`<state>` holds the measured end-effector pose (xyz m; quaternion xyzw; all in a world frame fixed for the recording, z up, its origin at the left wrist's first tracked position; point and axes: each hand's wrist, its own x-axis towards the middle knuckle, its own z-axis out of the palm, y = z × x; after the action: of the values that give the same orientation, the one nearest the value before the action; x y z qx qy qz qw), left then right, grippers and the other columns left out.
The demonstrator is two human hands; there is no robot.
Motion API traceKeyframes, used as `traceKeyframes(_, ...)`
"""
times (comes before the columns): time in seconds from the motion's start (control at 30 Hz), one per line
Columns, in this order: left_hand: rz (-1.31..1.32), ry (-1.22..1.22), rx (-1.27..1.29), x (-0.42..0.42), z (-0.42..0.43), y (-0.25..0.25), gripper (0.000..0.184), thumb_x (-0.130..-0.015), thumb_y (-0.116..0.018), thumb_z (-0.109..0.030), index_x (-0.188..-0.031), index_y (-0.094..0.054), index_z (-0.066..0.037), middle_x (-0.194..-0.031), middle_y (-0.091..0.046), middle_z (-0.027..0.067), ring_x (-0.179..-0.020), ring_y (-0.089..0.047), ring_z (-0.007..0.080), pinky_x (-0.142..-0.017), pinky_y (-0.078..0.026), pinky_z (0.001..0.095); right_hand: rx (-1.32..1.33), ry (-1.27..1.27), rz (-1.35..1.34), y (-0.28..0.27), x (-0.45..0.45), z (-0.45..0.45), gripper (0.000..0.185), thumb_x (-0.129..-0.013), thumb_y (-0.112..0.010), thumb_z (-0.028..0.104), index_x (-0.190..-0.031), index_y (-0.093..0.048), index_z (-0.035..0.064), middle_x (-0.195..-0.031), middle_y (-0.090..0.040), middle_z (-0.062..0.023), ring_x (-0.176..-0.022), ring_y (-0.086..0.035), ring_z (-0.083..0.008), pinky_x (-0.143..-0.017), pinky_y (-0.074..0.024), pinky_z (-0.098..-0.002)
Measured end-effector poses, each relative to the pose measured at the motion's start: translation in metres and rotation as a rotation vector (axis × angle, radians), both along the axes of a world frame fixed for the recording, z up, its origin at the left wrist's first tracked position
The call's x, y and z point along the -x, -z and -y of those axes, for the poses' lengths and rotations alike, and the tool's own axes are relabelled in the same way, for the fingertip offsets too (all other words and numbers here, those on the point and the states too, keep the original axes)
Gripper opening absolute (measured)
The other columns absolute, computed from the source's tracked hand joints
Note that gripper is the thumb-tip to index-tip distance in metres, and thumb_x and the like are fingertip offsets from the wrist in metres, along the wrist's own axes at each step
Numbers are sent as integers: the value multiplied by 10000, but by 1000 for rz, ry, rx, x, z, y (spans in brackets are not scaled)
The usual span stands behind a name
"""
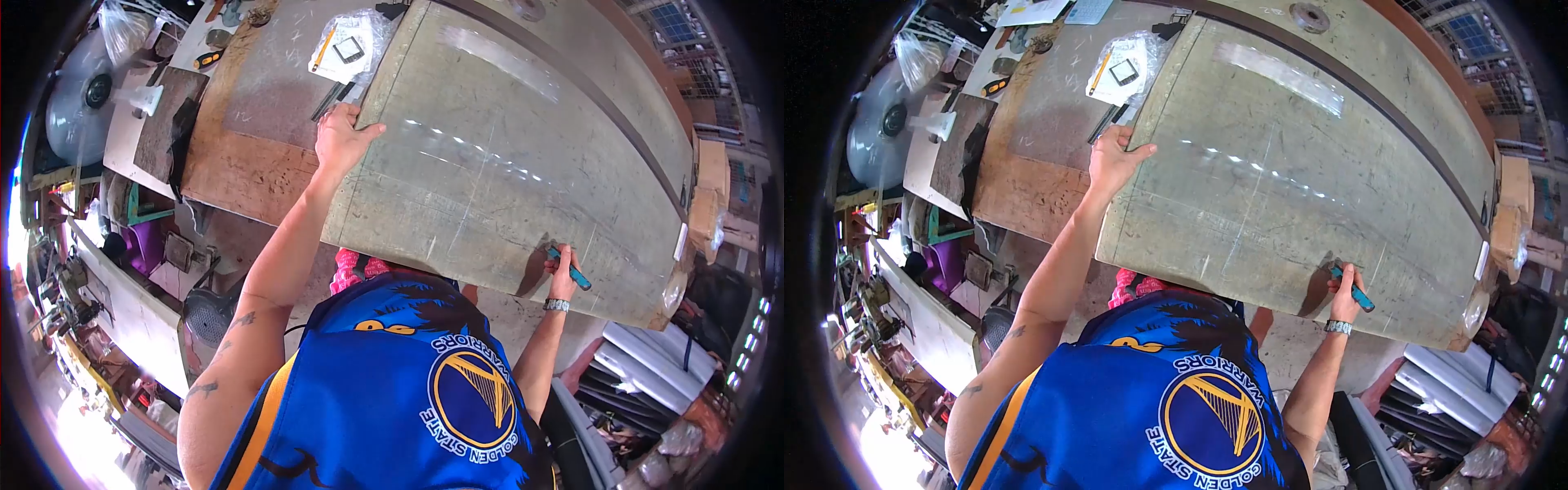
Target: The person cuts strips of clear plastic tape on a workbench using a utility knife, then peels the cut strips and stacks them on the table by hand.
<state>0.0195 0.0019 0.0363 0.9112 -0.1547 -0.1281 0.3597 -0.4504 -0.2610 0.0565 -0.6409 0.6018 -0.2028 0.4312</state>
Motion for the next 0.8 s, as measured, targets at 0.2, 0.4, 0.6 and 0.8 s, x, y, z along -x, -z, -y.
traceKeyframes(0.2, -104, 18, 16, -3, -1, -2, 630, -722, -944, -391, -1176, -702, -27, -1063, -734, 133, -1019, -698, 297, -886, -554, 433, -42, 29, -79, -1, 3, -6, 658, -1034, -573, 608, -1041, -755, -25, -857, -761, -118, -638, -694, -163, -579, -550, -305)
traceKeyframes(0.4, -66, 20, 11, -11, -4, 10, 622, -715, -956, -384, -1162, -707, -31, -982, -736, 107, -888, -706, 257, -810, -563, 408, -99, 87, -44, -5, -7, -21, 666, -1060, -528, 601, -1007, -769, -18, -834, -756, -93, -674, -687, -160, -627, -553, -313)
traceKeyframes(0.6, -146, 76, 133, -15, -1, 13, 541, -748, -952, -277, -1126, -698, 16, -813, -668, 20, -732, -595, 110, -681, -509, 286, 63, -63, 140, -48, -101, -72, 483, -1095, -551, 425, -1073, -768, -6, -884, -740, -59, -818, -663, -130, -757, -536, -318)
traceKeyframes(0.8, -153, 97, 143, -18, -1, 10, 513, -785, -938, -264, -1122, -695, 38, -825, -677, 24, -731, -597, 102, -681, -504, 276, 309, -286, 228, -24, -186, -79, 420, -1106, -513, 332, -1107, -735, -24, -910, -721, -139, -860, -691, -240, -799, -528, -370)
